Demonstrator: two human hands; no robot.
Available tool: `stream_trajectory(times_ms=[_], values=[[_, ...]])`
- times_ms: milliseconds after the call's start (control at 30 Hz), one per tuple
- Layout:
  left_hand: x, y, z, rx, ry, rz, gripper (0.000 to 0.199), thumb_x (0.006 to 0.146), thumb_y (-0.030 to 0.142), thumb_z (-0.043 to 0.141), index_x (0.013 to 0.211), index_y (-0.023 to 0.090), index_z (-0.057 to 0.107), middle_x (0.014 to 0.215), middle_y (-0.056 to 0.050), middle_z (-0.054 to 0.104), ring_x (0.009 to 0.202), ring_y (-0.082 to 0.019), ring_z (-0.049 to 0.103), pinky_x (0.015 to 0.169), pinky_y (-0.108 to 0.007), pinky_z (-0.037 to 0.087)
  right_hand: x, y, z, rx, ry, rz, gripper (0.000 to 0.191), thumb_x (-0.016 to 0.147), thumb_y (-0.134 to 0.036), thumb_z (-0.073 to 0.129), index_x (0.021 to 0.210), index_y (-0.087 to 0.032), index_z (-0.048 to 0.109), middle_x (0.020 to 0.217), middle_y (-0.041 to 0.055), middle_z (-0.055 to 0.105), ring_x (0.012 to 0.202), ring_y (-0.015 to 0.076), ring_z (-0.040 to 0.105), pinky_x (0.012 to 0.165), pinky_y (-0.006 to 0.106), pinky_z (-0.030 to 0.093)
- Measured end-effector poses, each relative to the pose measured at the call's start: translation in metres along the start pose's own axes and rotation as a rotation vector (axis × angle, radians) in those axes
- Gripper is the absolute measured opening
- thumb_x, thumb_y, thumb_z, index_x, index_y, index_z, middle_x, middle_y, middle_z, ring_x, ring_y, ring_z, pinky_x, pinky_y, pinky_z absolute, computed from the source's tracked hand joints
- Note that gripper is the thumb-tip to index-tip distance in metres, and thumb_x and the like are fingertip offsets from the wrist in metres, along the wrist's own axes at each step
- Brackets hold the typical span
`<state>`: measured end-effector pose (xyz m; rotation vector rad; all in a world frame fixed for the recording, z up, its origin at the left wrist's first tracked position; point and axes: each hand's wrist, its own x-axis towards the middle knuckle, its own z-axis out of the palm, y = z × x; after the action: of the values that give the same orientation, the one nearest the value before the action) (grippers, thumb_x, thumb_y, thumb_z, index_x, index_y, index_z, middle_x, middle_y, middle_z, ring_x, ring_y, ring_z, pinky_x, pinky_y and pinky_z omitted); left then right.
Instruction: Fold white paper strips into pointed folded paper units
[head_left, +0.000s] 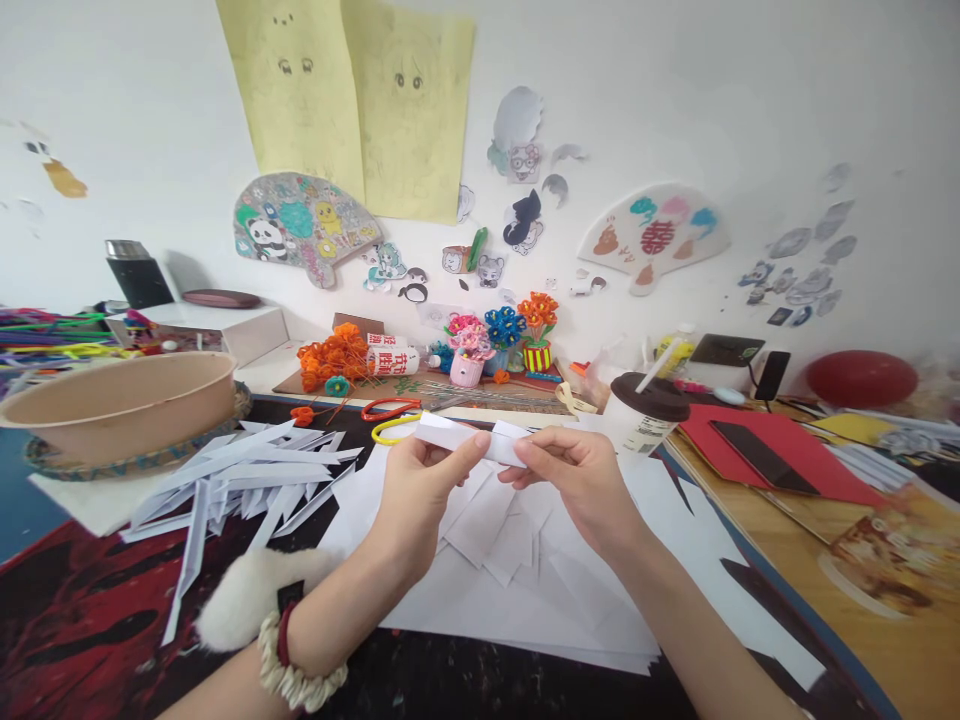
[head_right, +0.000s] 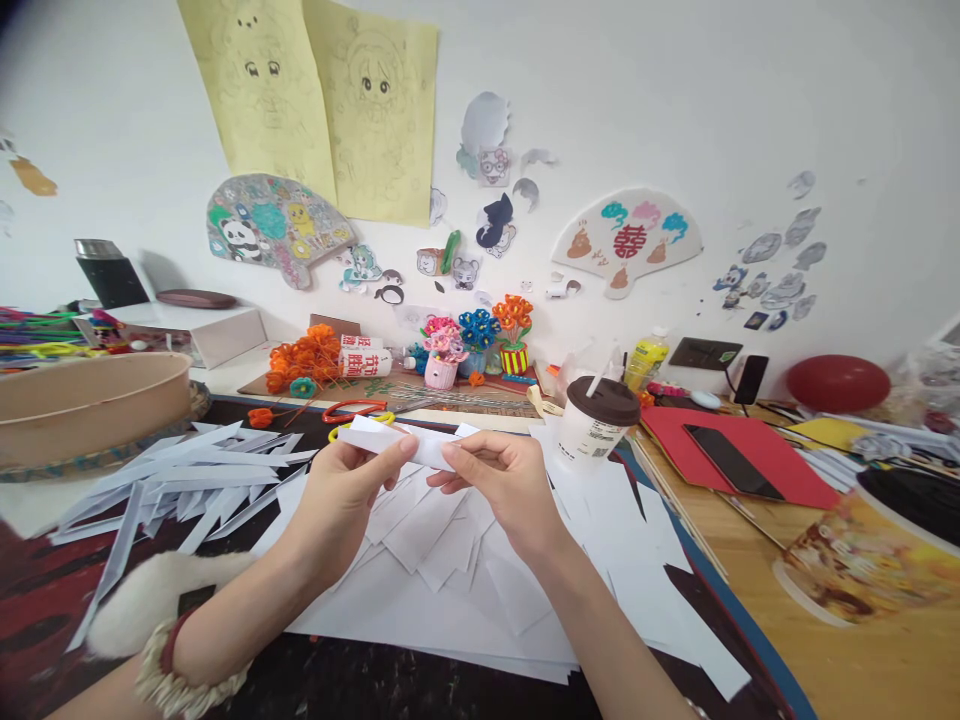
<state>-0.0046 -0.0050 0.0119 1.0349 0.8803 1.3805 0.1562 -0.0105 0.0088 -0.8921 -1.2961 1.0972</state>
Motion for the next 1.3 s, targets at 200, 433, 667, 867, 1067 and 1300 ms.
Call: stream_trajectory(times_ms=[200,433,667,867,1067,1300], values=[[0.0,0.007,0.0,0.002,-0.078,0.05,0.026,0.07,0.034,0.079,0.081,0.013,0.068,0.066,0.002,0.058,0.063,-0.01,0.046,0.055,-0.019,0.036,-0.001,-0.003,-0.001,-0.087,0.066,-0.145,0.014,0.079,-0.031,0.074,0.072,-0.018,0.074,0.063,0.0026,0.073,0.06,0.0178,0.072,0.056,0.026,0.059],[0.005,0.009,-0.008,0.01,-0.043,0.108,0.017,0.072,0.029,0.077,0.07,0.015,0.068,0.058,0.003,0.055,0.061,-0.009,0.045,0.058,-0.019,0.035,0.0,-0.004,-0.007,-0.163,0.111,-0.235,0.013,0.08,-0.027,0.072,0.071,-0.019,0.072,0.062,0.0004,0.071,0.056,0.0139,0.07,0.056,0.022,0.057],[0.01,0.008,-0.009,0.031,-0.069,0.112,0.022,0.072,0.027,0.077,0.057,0.014,0.065,0.057,0.002,0.059,0.062,-0.009,0.05,0.06,-0.019,0.039,0.003,-0.001,-0.012,-0.192,0.122,-0.262,0.012,0.08,-0.027,0.072,0.072,-0.019,0.072,0.062,0.0011,0.071,0.055,0.0145,0.07,0.054,0.022,0.057],[0.009,0.009,-0.011,0.062,-0.071,0.112,0.026,0.074,0.028,0.075,0.055,0.014,0.065,0.055,0.001,0.06,0.059,-0.009,0.05,0.06,-0.019,0.039,0.005,0.0,-0.013,-0.194,0.13,-0.241,0.014,0.079,-0.029,0.074,0.07,-0.018,0.071,0.059,0.0007,0.07,0.054,0.0149,0.069,0.053,0.023,0.056],[0.009,0.009,-0.011,0.05,-0.074,0.115,0.025,0.073,0.028,0.075,0.054,0.014,0.066,0.054,0.002,0.059,0.057,-0.008,0.049,0.06,-0.019,0.038,0.004,0.001,-0.014,-0.198,0.115,-0.236,0.013,0.08,-0.029,0.072,0.072,-0.02,0.072,0.061,0.0007,0.071,0.056,0.0142,0.069,0.055,0.022,0.056],[0.017,0.007,-0.015,0.12,-0.045,0.136,0.021,0.071,0.029,0.077,0.058,0.014,0.072,0.055,-0.001,0.065,0.058,-0.01,0.053,0.06,-0.02,0.041,0.006,0.002,-0.015,-0.224,0.116,-0.224,0.015,0.08,-0.03,0.072,0.071,-0.019,0.072,0.06,0.0012,0.071,0.055,0.0138,0.068,0.055,0.022,0.055]])
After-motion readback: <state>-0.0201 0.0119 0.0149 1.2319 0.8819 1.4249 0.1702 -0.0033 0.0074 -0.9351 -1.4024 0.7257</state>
